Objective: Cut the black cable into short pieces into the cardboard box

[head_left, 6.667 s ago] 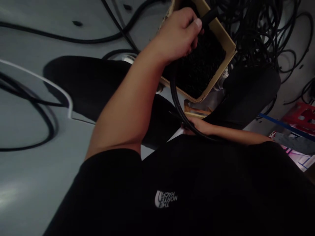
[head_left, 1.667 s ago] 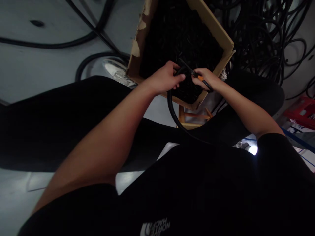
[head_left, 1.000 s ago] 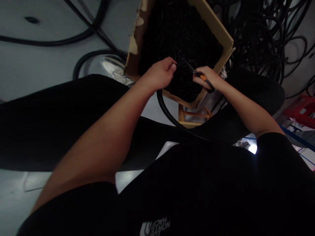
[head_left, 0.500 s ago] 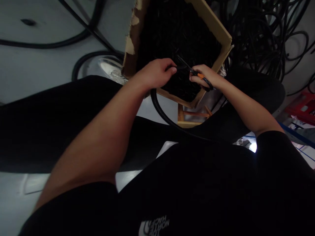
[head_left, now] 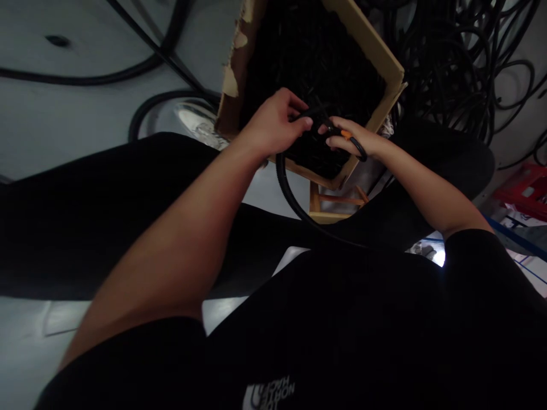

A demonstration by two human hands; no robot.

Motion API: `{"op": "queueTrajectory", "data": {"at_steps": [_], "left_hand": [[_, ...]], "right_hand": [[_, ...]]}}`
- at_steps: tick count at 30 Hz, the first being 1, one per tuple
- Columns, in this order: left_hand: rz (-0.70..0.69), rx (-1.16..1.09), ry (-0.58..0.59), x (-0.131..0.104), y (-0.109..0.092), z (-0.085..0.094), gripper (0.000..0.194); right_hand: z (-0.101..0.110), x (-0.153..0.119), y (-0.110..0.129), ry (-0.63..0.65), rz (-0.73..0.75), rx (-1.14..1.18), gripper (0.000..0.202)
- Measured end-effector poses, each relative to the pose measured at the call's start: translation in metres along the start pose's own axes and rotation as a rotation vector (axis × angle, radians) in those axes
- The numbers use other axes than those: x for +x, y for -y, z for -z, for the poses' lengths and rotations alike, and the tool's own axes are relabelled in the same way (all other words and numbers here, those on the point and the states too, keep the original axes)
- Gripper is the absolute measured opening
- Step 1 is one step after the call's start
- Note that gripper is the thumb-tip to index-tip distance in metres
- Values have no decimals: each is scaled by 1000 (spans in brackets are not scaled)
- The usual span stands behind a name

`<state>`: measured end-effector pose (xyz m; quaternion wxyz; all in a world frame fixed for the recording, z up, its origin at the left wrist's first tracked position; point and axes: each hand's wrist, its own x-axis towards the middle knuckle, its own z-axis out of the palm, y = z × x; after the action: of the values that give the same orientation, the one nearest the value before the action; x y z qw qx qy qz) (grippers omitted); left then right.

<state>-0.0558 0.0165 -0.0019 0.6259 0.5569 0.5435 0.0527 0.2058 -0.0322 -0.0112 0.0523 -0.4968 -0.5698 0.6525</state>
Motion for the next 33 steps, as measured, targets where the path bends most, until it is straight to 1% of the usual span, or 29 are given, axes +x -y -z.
{"op": "queueTrajectory", "data": {"at_steps": [3, 7, 9, 12, 15, 19, 22, 26, 28, 30, 31, 32, 33], "left_hand": [[-102, -3, -22, -2, -1, -4, 43], [-137, -3, -2, -4, -3, -7, 40], [-124, 7, 6, -3, -3, -8, 37], [-91, -16, -33, 1, 0, -11, 30], [-43, -130, -86, 9, 7, -15, 27], [70, -240, -103, 21, 19, -23, 25], [92, -241, -90, 29, 23, -25, 22], [73, -167, -92, 28, 16, -19, 19], [98, -232, -47, 24, 10, -15, 20], [119, -351, -18, 22, 5, -14, 18], [125, -410, -34, 21, 4, -15, 14], [119, -466, -67, 22, 4, -16, 14], [109, -517, -110, 22, 3, -18, 22]], "right_hand": [[-1, 4, 1, -14, 23, -6, 32], [-5, 8, -5, -81, -52, 108, 24], [-8, 8, -6, -86, -100, 156, 22], [-13, 5, -3, -108, -144, 192, 20], [-17, -1, 6, -156, -179, 233, 15], [-17, -6, 16, -145, -220, 267, 10], [-17, -6, 11, -147, -211, 206, 10], [-21, -3, -8, -70, -250, 178, 14], [-23, 0, -17, -94, -236, 217, 17], [-23, 2, -22, -145, -179, 232, 19], [-22, 2, -24, -154, -142, 223, 20], [-20, 2, -25, -153, -104, 202, 21], [-18, 3, -25, -144, -67, 174, 23]]}}
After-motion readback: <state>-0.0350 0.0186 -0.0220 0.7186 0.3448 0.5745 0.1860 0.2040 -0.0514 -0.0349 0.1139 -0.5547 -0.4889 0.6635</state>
